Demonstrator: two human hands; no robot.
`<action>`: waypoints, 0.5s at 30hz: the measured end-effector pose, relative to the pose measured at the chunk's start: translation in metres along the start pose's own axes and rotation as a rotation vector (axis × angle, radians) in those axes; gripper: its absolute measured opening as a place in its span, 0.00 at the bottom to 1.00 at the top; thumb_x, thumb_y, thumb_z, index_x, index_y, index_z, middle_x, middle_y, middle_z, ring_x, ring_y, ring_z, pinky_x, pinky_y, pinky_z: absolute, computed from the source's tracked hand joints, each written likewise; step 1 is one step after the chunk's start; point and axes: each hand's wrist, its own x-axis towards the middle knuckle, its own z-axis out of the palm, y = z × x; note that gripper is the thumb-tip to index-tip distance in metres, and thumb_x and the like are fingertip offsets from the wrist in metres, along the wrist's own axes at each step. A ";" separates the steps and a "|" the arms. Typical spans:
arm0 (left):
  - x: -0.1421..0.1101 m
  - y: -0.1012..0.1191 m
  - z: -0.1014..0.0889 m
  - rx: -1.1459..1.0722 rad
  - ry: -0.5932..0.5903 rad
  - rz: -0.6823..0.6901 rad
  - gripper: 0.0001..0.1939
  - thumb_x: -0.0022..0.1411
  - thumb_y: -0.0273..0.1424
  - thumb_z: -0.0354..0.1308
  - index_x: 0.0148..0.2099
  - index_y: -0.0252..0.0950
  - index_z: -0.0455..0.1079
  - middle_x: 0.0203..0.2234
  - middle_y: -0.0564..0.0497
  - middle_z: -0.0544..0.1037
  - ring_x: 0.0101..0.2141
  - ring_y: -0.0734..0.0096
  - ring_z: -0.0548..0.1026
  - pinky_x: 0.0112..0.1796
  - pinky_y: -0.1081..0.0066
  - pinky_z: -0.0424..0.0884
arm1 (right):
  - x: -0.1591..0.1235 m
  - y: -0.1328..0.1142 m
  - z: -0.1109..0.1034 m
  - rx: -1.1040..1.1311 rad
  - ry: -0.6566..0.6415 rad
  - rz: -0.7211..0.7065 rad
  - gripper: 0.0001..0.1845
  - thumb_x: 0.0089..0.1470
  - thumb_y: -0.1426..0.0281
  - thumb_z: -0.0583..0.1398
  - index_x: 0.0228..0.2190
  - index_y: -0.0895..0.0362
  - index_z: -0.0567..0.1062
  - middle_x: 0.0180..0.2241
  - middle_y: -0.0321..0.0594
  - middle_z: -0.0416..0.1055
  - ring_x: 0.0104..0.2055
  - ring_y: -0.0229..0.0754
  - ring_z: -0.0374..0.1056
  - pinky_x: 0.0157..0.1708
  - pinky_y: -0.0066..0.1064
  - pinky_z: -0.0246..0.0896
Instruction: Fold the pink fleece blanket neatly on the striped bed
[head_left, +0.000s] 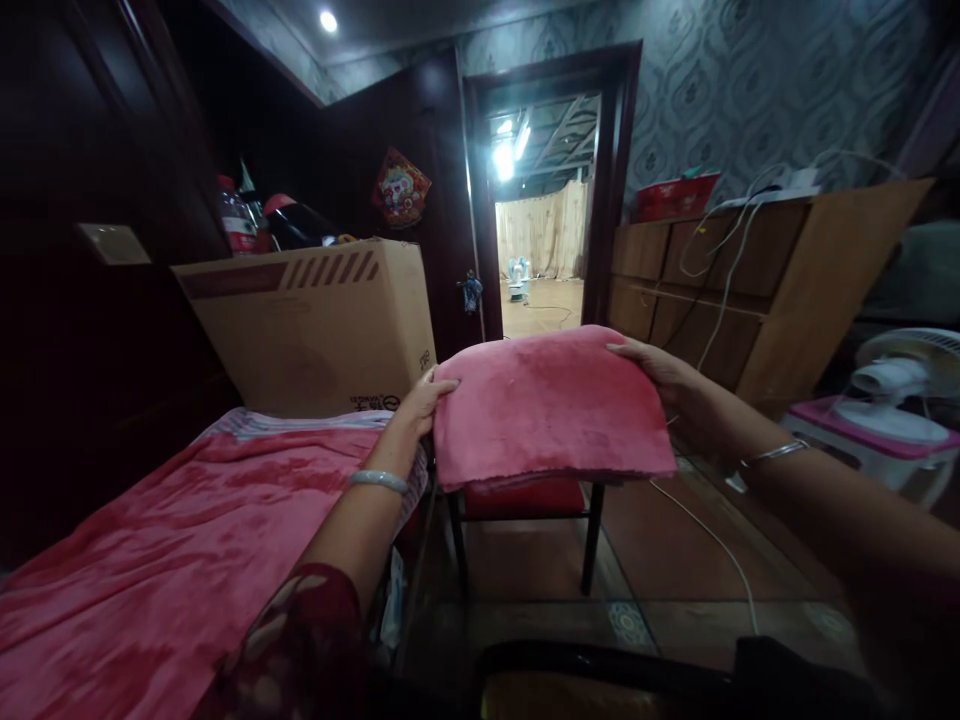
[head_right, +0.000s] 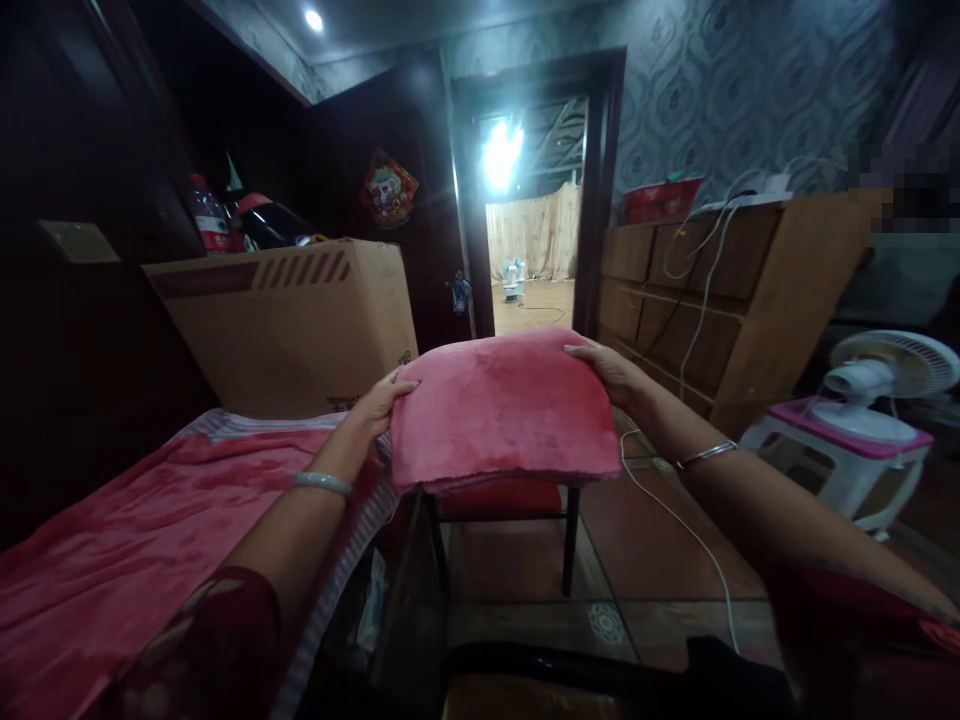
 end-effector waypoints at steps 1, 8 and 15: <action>0.001 -0.002 -0.001 -0.008 0.012 -0.021 0.46 0.43 0.23 0.70 0.65 0.36 0.63 0.50 0.42 0.78 0.48 0.59 0.77 0.54 0.63 0.70 | 0.001 0.003 -0.001 0.015 0.014 -0.015 0.17 0.51 0.71 0.61 0.45 0.54 0.74 0.30 0.38 0.78 0.26 0.42 0.72 0.26 0.32 0.71; 0.000 0.010 0.009 -0.021 0.109 0.028 0.52 0.46 0.16 0.64 0.72 0.38 0.52 0.57 0.43 0.73 0.48 0.66 0.77 0.50 0.70 0.73 | 0.008 0.004 -0.005 0.006 0.025 -0.087 0.21 0.48 0.71 0.62 0.47 0.53 0.74 0.31 0.36 0.77 0.26 0.41 0.72 0.27 0.32 0.70; 0.006 0.012 0.026 0.028 0.152 0.078 0.47 0.49 0.16 0.62 0.71 0.36 0.54 0.59 0.41 0.72 0.52 0.64 0.75 0.52 0.69 0.71 | 0.005 -0.007 -0.004 0.005 0.144 -0.117 0.24 0.50 0.77 0.60 0.50 0.55 0.72 0.31 0.34 0.78 0.27 0.38 0.71 0.29 0.28 0.69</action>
